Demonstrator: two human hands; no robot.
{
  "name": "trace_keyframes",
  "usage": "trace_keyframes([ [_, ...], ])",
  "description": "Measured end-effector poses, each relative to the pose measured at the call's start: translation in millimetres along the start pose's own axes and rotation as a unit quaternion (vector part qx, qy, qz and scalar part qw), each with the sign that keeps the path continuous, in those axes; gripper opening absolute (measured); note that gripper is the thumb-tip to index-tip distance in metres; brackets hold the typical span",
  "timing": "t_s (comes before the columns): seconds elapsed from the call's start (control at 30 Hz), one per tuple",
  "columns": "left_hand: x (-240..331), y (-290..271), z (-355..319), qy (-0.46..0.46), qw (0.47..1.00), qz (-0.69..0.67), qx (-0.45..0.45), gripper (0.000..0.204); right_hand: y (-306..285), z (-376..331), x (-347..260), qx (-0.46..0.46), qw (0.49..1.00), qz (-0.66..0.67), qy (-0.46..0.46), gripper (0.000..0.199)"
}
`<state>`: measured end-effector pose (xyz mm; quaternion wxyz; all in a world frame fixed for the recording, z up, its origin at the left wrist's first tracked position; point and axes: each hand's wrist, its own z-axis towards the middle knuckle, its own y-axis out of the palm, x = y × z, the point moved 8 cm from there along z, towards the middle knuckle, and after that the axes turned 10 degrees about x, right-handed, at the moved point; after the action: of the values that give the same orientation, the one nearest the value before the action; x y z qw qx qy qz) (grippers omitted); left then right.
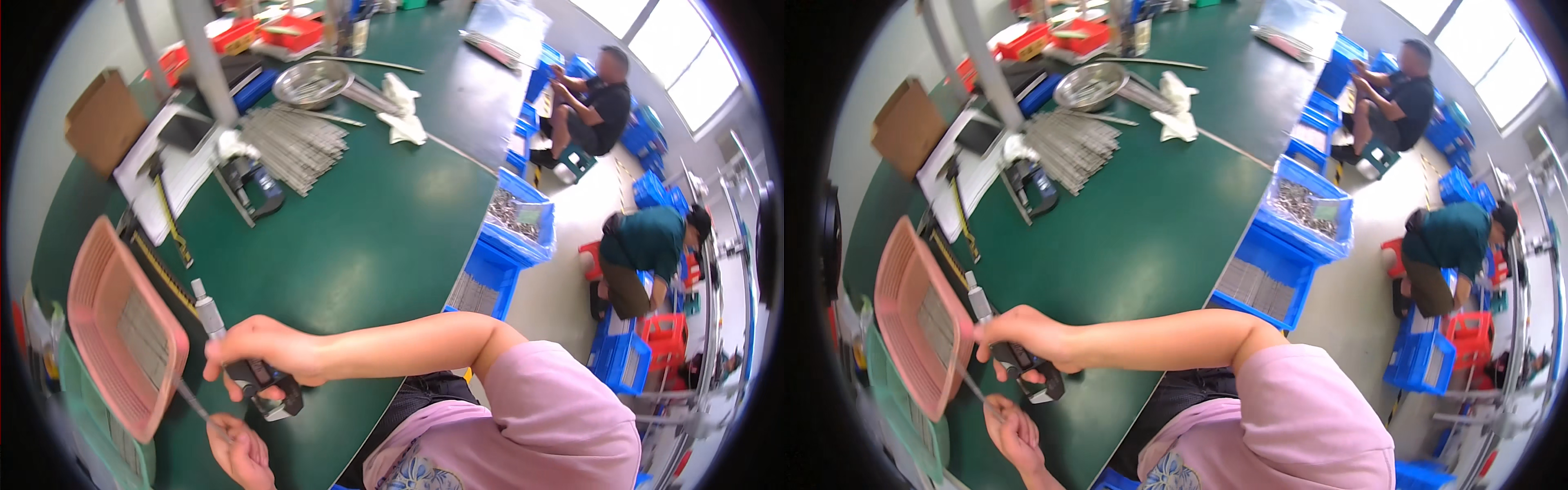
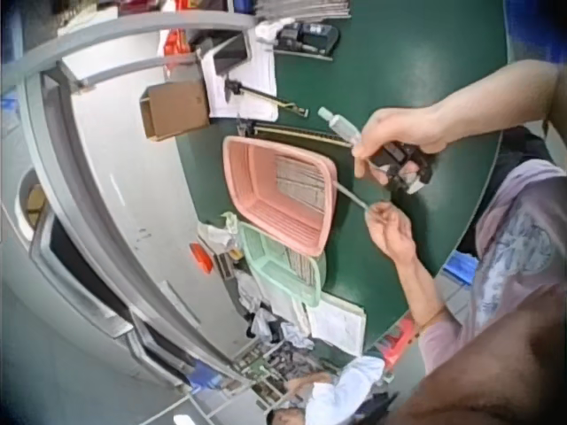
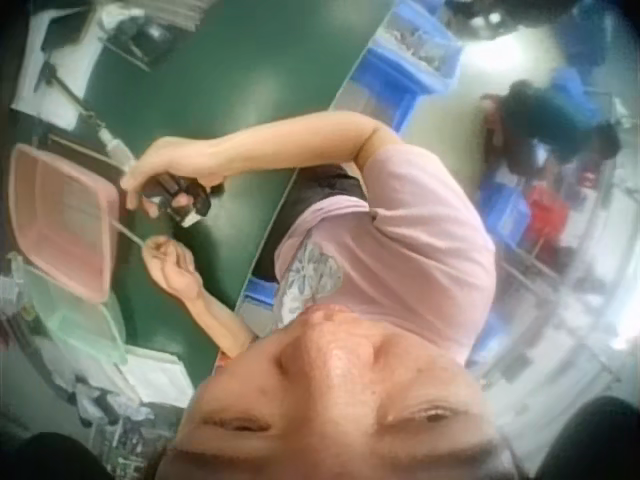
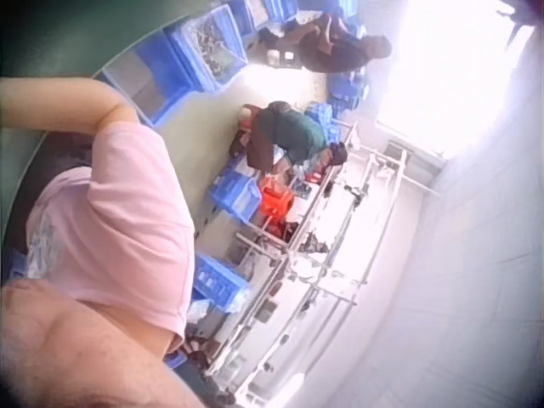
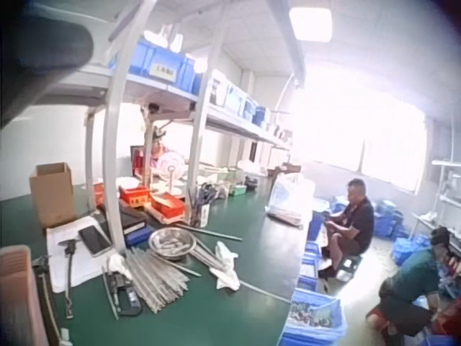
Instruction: The person repeatedly picks up thin metal rods from a pink basket on a green workbench. Using a digital caliper, they measure the diameter of each rod and then place it into a blue crate. The process is repeated for multiple rods throughout the clip.
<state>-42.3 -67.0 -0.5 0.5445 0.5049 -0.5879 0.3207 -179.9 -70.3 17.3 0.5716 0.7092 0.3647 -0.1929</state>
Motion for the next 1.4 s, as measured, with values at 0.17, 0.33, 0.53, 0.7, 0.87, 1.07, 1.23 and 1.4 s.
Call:
trace_keyframes([
  [0.17,-14.8,-20.6,-2.4,0.027,0.988,0.149,-0.013,0.03,-7.7,0.1,-9.4,0.054,0.996,-0.019,-0.066,0.016],
  [0.33,-1.6,-24.2,0.3,0.065,0.981,0.183,-0.029,0.025,-9.7,-3.6,-11.9,0.101,0.989,-0.083,-0.068,0.014],
  [0.53,24.1,-17.0,-5.4,0.046,0.982,0.172,-0.061,0.065,-10.4,5.5,-5.8,0.104,0.988,-0.111,-0.036,0.012],
  [0.7,52.3,-19.5,-10.0,0.06,0.971,-0.159,-0.168,0.088,-12.6,10.0,2.5,0.077,0.996,-0.039,-0.017,0.013],
  [0.87,19.0,-11.8,-3.9,0.099,0.994,-0.051,-0.02,0.043,9.4,2.5,25.8,0.037,0.996,-0.063,0.044,0.012],
  [1.07,15.0,-9.3,3.8,0.125,0.983,-0.13,-0.024,0.016,3.9,2.6,39.0,0.032,0.991,-0.116,0.063,0.012],
  [1.23,7.4,-9.2,2.1,0.074,0.988,-0.13,-0.033,0.013,-4.1,7.9,16.1,0.07,0.995,0.018,0.064,0.061],
  [1.4,1.9,4.2,-1.1,0.068,0.986,-0.121,-0.091,0.01,-2.0,7.5,19.2,0.047,0.994,0.047,0.087,0.068],
])
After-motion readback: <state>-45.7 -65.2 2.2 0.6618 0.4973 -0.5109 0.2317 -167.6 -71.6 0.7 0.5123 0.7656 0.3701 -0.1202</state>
